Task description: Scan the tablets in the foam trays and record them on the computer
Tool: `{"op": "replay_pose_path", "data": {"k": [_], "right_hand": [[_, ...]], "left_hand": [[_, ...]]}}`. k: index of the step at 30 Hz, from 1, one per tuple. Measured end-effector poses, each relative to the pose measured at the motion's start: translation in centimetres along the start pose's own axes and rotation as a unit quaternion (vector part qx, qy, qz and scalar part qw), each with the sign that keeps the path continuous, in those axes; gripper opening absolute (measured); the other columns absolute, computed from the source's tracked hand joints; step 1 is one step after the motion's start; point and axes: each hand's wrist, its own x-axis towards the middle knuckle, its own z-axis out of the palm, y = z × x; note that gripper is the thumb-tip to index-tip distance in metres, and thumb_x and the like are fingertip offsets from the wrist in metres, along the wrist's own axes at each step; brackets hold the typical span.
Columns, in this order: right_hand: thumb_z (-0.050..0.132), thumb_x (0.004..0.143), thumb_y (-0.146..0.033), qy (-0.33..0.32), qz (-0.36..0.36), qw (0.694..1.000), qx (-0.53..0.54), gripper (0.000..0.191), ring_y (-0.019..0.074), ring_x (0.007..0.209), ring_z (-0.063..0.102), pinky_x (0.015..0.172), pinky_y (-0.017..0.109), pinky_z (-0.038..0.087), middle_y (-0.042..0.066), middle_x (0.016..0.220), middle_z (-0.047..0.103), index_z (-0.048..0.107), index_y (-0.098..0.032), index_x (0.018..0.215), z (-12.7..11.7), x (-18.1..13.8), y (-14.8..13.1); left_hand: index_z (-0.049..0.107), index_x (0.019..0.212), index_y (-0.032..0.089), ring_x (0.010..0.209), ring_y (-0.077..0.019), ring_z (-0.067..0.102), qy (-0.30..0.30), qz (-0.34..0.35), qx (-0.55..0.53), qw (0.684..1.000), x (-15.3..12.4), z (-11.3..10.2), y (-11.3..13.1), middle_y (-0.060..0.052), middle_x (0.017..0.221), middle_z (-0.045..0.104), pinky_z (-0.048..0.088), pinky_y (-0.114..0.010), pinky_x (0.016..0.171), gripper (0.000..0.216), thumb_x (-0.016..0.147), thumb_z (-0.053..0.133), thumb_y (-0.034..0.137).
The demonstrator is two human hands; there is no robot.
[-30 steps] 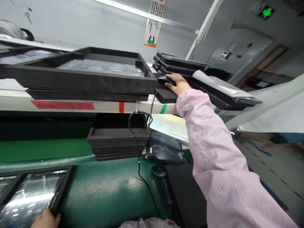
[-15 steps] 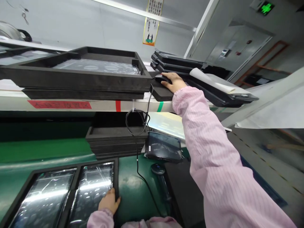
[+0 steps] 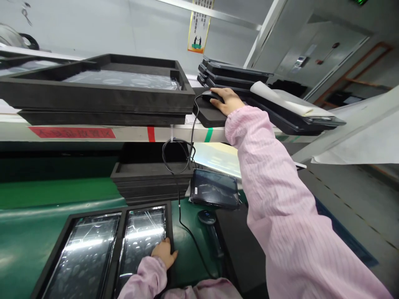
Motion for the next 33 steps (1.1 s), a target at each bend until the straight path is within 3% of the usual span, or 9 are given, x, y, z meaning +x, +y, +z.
{"op": "replay_pose_path", "data": {"k": [10,17,23,26,28,30,33], "right_hand": [[0.055,0.086,-0.05,-0.009,0.007,1.0,0.021,0.051,0.0277,0.125,0.048,0.117,0.044,0.032,0.006,0.133,0.052,0.053,-0.029,0.133,-0.1,-0.1,-0.1],[0.056,0.084,-0.057,0.002,-0.01,0.999,0.034,0.054,0.0288,0.126,0.046,0.118,0.046,0.03,0.005,0.129,0.054,0.054,-0.029,0.129,0.2,0.0,0.3],[0.056,0.087,-0.047,0.005,0.005,1.0,0.016,0.048,0.027,0.125,0.049,0.117,0.043,0.032,0.005,0.133,0.052,0.053,-0.029,0.132,0.3,-0.1,0.2],[0.054,0.087,-0.048,0.006,0.003,1.0,0.013,0.048,0.0274,0.125,0.048,0.116,0.045,0.034,0.003,0.135,0.051,0.051,-0.033,0.132,0.3,-0.1,0.1],[0.054,0.086,-0.05,0.01,0.007,1.0,0.015,0.051,0.0286,0.127,0.045,0.116,0.046,0.033,0.002,0.138,0.049,0.048,-0.034,0.135,0.2,-0.2,-0.1],[0.054,0.086,-0.048,0.019,0.02,1.0,0.014,0.057,0.0305,0.13,0.042,0.116,0.046,0.032,0.006,0.143,0.044,0.044,-0.029,0.14,0.1,-0.4,-0.5],[0.05,0.087,-0.05,0.05,0.026,0.998,0.011,0.066,0.0349,0.132,0.038,0.117,0.048,0.03,0.014,0.144,0.041,0.038,-0.02,0.144,-0.2,-0.5,-0.6]], "left_hand": [[0.051,0.119,0.003,0.11,-0.0354,0.061,-0.007,0.023,0.007,1.0,1.4,0.9,1.8,-0.025,0.121,0.061,0.047,-0.044,0.095,0.051,0.078,0.054,0.034],[0.054,0.109,0.012,0.101,-0.0267,0.063,0.007,0.051,-0.018,0.998,1.1,1.5,0.5,-0.015,0.108,0.065,0.048,-0.035,0.088,0.036,0.084,0.051,0.037],[0.054,0.113,0.014,0.084,-0.0137,0.062,0.045,0.071,-0.066,0.994,-0.1,2.5,-1.7,-0.01,0.107,0.062,0.049,-0.023,0.082,0.028,0.089,0.043,0.024],[0.05,0.124,0.007,0.107,-0.0215,0.058,0.1,0.034,-0.064,0.992,-1.2,2.2,-4.7,-0.018,0.12,0.057,0.043,-0.031,0.099,0.04,0.091,0.036,0.024],[0.047,0.13,0.003,0.122,-0.0317,0.049,0.184,-0.022,-0.033,0.982,-2.2,2.1,-7.5,-0.024,0.13,0.051,0.035,-0.042,0.108,0.051,0.091,0.036,0.035],[0.049,0.132,0.004,0.126,-0.0385,0.043,0.295,-0.101,0.016,0.95,-3.3,2.5,-10.4,-0.024,0.134,0.048,0.031,-0.05,0.109,0.06,0.09,0.039,0.046],[0.053,0.129,0.006,0.123,-0.0373,0.045,0.408,-0.189,0.063,0.891,-5.0,4.0,-13.9,-0.023,0.134,0.049,0.033,-0.048,0.108,0.06,0.089,0.04,0.049]]}}
